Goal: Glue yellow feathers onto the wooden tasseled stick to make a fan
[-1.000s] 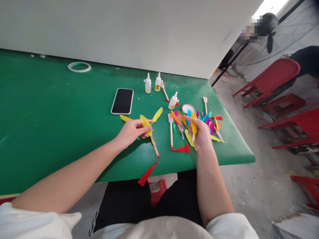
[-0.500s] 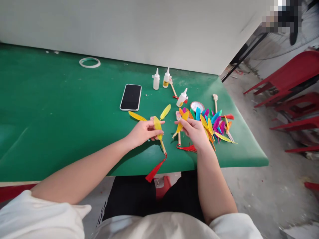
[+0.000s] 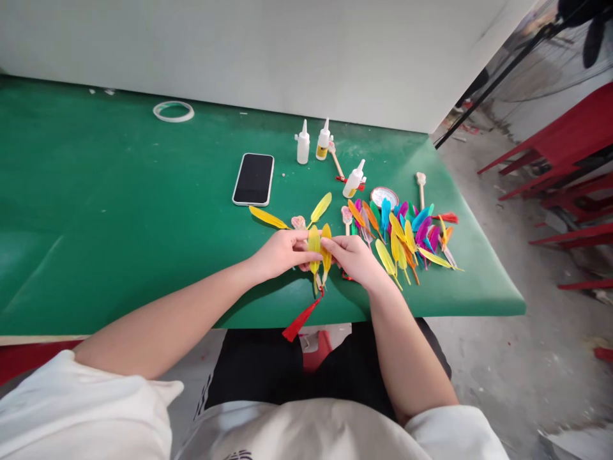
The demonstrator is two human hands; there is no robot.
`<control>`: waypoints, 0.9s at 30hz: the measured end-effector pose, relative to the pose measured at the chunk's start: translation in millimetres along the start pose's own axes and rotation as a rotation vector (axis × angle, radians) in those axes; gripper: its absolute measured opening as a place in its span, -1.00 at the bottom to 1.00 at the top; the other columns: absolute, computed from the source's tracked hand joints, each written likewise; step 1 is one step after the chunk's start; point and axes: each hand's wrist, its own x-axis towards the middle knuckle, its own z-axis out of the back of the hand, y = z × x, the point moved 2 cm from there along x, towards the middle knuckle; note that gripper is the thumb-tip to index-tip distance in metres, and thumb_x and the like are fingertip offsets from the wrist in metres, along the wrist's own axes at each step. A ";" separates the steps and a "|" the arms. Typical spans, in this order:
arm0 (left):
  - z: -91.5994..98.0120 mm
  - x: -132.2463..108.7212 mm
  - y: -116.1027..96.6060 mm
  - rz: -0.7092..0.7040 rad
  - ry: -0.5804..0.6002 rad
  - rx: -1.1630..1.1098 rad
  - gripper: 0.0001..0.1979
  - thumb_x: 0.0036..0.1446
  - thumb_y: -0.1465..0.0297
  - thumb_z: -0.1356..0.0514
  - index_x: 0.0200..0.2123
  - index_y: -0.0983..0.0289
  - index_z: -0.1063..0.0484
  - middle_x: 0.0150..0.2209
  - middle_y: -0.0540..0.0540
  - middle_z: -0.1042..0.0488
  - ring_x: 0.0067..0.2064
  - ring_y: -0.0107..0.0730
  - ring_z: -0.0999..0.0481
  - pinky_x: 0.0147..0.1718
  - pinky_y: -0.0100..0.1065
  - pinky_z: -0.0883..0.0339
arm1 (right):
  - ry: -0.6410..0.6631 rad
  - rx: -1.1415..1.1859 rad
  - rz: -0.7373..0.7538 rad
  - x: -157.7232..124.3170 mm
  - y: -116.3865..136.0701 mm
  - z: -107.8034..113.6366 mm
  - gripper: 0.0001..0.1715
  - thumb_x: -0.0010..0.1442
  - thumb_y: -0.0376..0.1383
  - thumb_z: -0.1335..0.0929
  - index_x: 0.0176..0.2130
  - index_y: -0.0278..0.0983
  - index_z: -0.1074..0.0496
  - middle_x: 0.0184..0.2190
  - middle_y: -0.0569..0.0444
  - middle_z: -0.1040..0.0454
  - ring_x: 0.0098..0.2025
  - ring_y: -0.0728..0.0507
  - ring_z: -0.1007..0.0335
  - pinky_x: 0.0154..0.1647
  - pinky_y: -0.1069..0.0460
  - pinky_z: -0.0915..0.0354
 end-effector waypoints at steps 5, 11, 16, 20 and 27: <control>1.5 -2.2 -3.3 -0.025 -0.028 -0.005 -0.47 -0.06 0.35 -0.28 0.03 0.30 -0.32 -0.51 -0.02 -0.48 -0.54 -0.52 -0.43 -0.51 -0.47 -0.38 | 0.051 -0.006 -0.004 -0.5 0.4 -4.2 -0.48 0.15 -0.01 -0.19 -0.65 -0.30 -0.21 -0.74 0.22 -0.12 -0.66 0.08 -0.01 -0.60 0.13 0.02; 2.4 -1.2 -3.6 -0.025 -0.032 0.016 -0.44 -0.05 0.36 -0.27 0.07 0.30 -0.29 -0.51 -0.01 -0.49 -0.54 -0.51 -0.43 -0.50 -0.46 -0.38 | 0.071 0.000 -0.008 -0.4 1.6 -5.2 -0.48 0.16 -0.01 -0.18 -0.64 -0.30 -0.22 -0.75 0.23 -0.13 -0.66 0.08 -0.03 -0.59 0.13 0.00; 2.5 -0.6 -2.8 -0.021 -0.035 0.032 -0.41 -0.06 0.35 -0.27 0.08 0.30 -0.27 -0.52 -0.02 -0.47 -0.53 -0.51 -0.43 -0.49 -0.44 -0.38 | 0.070 0.004 -0.017 -2.2 2.1 -3.7 -0.47 0.14 0.01 -0.20 -0.64 -0.30 -0.24 -0.75 0.22 -0.14 -0.67 0.08 -0.03 -0.63 0.13 0.01; 3.6 -1.5 -3.0 -0.006 -0.038 0.045 -0.36 -0.08 0.33 -0.28 0.11 0.31 -0.24 -0.53 -0.03 -0.47 -0.55 -0.53 -0.41 -0.47 -0.43 -0.39 | -0.063 0.061 -0.046 -3.9 -2.1 21.1 -0.47 0.11 0.04 -0.22 -0.53 -0.34 -0.40 -0.71 0.19 -0.17 -0.68 0.08 -0.02 -0.66 0.13 0.04; 5.1 -1.5 -5.2 0.003 -0.040 0.050 -0.37 -0.06 0.33 -0.27 0.10 0.33 -0.24 -0.53 -0.03 -0.47 -0.55 -0.51 -0.39 -0.46 -0.41 -0.40 | -0.543 -0.026 -0.161 -5.1 -41.6 109.8 -0.41 0.06 0.11 -0.22 -0.41 -0.34 -0.45 -0.64 0.09 -0.32 -0.65 0.03 -0.13 -0.65 0.10 -0.06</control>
